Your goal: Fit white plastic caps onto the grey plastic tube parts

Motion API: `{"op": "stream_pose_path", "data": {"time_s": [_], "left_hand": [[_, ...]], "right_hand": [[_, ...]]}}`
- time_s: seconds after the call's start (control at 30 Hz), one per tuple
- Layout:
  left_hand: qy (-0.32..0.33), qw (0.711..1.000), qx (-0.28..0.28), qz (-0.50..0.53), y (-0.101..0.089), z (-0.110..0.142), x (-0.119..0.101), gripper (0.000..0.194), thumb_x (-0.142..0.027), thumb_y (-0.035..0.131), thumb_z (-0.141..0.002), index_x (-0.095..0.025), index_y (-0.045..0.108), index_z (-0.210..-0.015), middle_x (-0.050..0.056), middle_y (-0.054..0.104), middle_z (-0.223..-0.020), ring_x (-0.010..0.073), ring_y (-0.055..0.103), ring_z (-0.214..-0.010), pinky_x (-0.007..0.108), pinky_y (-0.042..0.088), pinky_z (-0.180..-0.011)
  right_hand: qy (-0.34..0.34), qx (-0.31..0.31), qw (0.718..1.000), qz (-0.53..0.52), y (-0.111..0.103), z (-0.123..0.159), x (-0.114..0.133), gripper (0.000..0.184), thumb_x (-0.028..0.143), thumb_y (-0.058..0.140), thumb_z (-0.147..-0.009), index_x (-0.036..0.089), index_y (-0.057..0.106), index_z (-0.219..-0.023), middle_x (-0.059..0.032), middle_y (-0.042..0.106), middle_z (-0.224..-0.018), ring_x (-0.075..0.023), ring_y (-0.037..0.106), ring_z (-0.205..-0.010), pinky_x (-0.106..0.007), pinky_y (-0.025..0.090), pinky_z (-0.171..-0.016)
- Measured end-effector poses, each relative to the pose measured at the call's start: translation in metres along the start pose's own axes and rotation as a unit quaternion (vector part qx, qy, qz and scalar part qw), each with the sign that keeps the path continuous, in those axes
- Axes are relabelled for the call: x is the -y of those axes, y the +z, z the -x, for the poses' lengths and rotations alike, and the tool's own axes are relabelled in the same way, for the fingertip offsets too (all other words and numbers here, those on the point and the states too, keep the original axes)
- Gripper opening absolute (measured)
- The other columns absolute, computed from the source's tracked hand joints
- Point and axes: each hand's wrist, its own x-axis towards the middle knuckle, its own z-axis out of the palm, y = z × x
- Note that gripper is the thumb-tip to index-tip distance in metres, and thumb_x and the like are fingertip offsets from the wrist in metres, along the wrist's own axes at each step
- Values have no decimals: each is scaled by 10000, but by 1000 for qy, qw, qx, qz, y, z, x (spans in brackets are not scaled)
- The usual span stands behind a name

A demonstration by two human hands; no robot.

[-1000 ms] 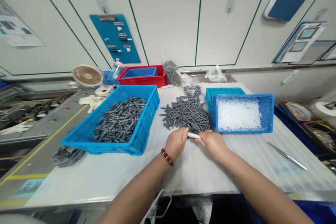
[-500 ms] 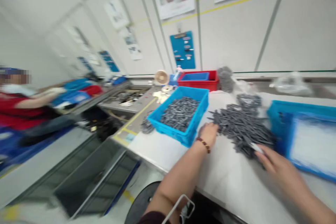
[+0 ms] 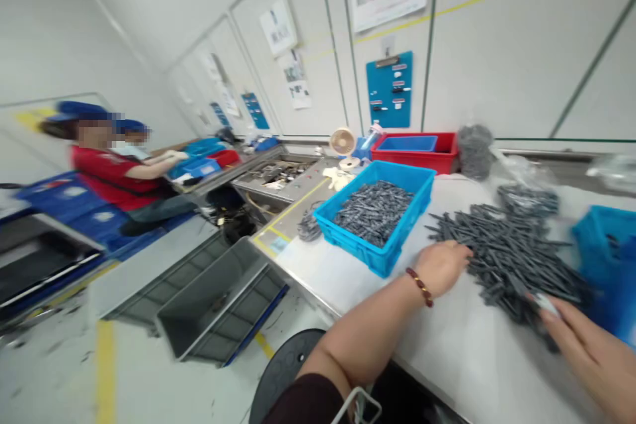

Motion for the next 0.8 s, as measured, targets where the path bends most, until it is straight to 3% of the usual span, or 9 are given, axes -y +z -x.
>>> {"op": "stream_pose_path", "data": {"time_s": [0.07, 0.17, 0.23, 0.37, 0.6, 0.8], "left_hand": [[43, 994, -36, 98, 3, 4, -7, 233, -197, 410, -894, -171, 615, -1001, 69, 631, -1007, 158, 567, -953, 270, 440, -882], [67, 970, -49, 229, 5, 7, -15, 216, -211, 451, -871, -164, 636, -974, 60, 652, -915, 148, 589, -860, 260, 465, -816], [47, 953, -28, 298, 5, 5, -16, 256, -227, 418, -872, -162, 631, -997, 45, 641, -808, 118, 579, -646, 236, 486, -641], [9, 922, -25, 385, 6, 5, -15, 233, -303, 505, -807, -157, 610, -956, 27, 643, -745, 123, 592, -610, 226, 486, -573], [22, 923, -23, 384, 10, 10, -18, 213, -339, 551, -785, -164, 627, -882, 45, 671, -776, 153, 642, -681, 252, 512, -647], [83, 951, -23, 296, 9, 11, -17, 186, -321, 538, -822, -183, 653, -871, 45, 687, -772, 164, 637, -734, 264, 498, -696]], "right_hand": [[56, 13, 998, -6, -6, 4, 25, 401, 599, 359, -782, 262, 572, -825, -106, 664, -765, -232, 612, -632, -333, 431, -557], [59, 39, 997, 10, -11, 4, 47, 404, 518, 272, -842, 218, 513, -721, -54, 620, -671, -192, 562, -600, -280, 389, -544], [59, 39, 997, 34, -12, 2, 49, 358, 439, 279, -866, 201, 485, -696, -33, 586, -654, -164, 531, -602, -250, 355, -557], [71, 51, 994, 61, -15, 3, 46, 298, 347, 337, -886, 190, 450, -659, 3, 524, -617, -129, 468, -577, -221, 290, -543], [65, 61, 994, 57, -19, 5, 51, 276, 300, 369, -887, 185, 430, -644, 19, 478, -594, -116, 441, -560, -214, 249, -533], [78, 89, 987, 112, -21, 6, 54, 268, 294, 398, -893, 178, 498, -673, 13, 536, -620, -114, 450, -560, -223, 222, -526]]}}
